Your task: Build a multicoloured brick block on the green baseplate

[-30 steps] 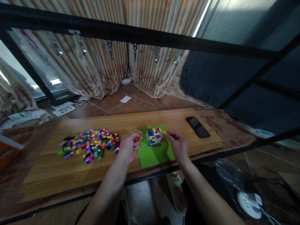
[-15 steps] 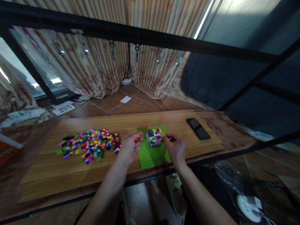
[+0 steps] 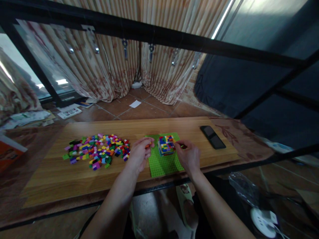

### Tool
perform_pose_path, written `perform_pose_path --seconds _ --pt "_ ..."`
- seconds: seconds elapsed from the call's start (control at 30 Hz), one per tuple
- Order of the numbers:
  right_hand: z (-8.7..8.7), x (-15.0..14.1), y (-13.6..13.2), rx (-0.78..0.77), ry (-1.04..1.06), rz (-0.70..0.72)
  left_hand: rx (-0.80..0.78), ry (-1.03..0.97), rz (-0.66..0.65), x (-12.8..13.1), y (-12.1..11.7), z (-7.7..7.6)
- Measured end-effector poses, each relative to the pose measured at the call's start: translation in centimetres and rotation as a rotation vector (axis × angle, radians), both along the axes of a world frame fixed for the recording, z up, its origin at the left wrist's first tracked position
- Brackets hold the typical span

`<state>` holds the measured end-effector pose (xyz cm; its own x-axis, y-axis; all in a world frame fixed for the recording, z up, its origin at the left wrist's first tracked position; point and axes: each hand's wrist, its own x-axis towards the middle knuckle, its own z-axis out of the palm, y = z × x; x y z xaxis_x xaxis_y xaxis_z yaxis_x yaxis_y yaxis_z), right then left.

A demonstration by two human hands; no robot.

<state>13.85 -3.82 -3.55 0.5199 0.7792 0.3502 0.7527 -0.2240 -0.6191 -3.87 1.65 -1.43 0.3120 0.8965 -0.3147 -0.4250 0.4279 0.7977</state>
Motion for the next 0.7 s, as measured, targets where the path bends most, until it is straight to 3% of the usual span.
perform_pose_path --seconds 0.2,0.4,0.7 --pt "1.5 1.9 0.7 -0.099 0.104 0.135 -0.009 0.001 0.012 0.0 0.0 0.2" --pt "1.0 3.8 1.8 -0.124 0.431 0.242 -0.014 -0.001 0.02 0.1 0.0 0.6" --pt "1.7 3.8 2.4 -0.218 0.668 0.237 -0.015 -0.006 0.032 0.0 0.0 0.4"
